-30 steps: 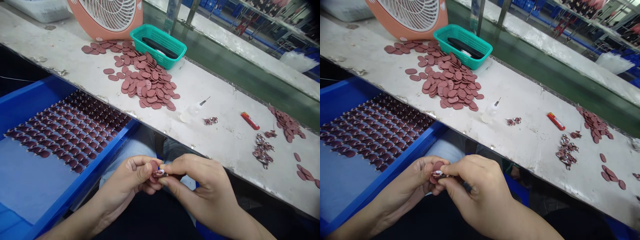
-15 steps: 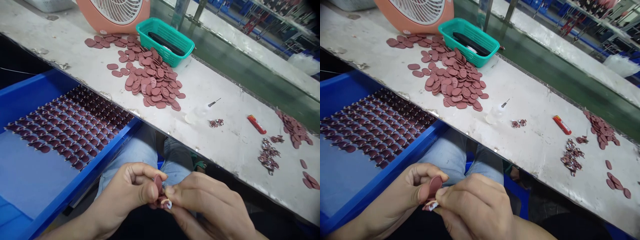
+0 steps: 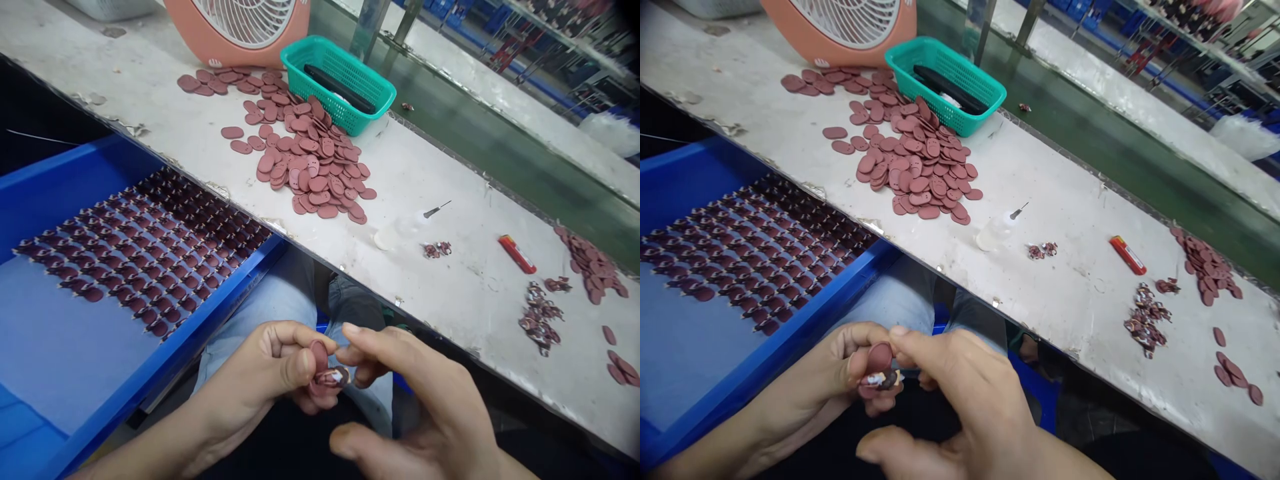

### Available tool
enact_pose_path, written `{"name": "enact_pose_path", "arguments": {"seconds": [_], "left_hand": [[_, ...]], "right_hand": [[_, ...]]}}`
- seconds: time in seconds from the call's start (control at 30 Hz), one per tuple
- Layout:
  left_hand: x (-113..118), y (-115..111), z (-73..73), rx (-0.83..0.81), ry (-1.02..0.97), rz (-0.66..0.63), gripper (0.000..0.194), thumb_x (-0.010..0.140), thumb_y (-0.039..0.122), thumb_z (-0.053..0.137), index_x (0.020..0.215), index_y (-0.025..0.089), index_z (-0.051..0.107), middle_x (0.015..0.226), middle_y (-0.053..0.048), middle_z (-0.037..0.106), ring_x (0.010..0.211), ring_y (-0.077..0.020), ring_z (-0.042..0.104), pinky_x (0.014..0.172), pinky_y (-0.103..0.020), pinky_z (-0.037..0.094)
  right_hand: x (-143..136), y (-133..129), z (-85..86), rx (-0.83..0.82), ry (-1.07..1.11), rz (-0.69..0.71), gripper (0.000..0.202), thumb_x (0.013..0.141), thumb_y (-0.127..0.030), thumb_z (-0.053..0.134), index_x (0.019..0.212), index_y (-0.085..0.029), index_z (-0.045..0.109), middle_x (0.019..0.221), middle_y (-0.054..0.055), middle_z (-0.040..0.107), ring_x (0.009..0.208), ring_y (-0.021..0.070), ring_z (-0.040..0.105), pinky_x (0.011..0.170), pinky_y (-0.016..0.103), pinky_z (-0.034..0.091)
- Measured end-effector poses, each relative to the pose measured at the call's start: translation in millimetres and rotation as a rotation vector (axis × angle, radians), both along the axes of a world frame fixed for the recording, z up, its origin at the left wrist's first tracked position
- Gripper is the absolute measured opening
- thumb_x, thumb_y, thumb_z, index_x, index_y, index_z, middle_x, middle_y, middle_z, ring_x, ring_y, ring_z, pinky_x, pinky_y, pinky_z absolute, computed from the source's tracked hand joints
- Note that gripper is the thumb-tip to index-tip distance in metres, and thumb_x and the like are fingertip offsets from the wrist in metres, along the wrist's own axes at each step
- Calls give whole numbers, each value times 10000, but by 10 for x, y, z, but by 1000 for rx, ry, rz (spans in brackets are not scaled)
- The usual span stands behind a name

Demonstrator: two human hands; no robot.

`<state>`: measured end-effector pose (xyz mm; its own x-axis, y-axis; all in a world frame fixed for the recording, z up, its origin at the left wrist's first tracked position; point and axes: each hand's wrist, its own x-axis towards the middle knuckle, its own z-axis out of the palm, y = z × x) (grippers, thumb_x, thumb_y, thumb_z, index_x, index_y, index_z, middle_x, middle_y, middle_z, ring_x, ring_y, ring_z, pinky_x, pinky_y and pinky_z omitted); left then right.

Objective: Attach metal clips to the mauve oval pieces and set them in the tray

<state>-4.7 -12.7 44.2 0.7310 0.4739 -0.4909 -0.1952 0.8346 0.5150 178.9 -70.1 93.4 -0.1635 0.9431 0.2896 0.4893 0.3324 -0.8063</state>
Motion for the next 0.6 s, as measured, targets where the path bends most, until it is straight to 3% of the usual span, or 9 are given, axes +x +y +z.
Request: {"name": "enact_pose_path", "arguments": {"seconds": [0.17,0.6], "left_hand": [[20,2,-34,-35,-5,8,343,682,510,880,792,193,809,595,4,683,534,-87,614,546,-159,508],[-1,-48,-33,-116,23,107,353,615,473,930,762,182,794,578,6,675,519,-89,620,527,-153,497]], "right_hand": [[40,42,0,-7,19,84,223,949,-116,641,1160,-177,674,849,26,768,724,120,714,701,218,592],[-25,127,-82,4,80,100,157,951,-121,639,1079,-199,687,788,8,777,683,118,715,683,223,599]]}}
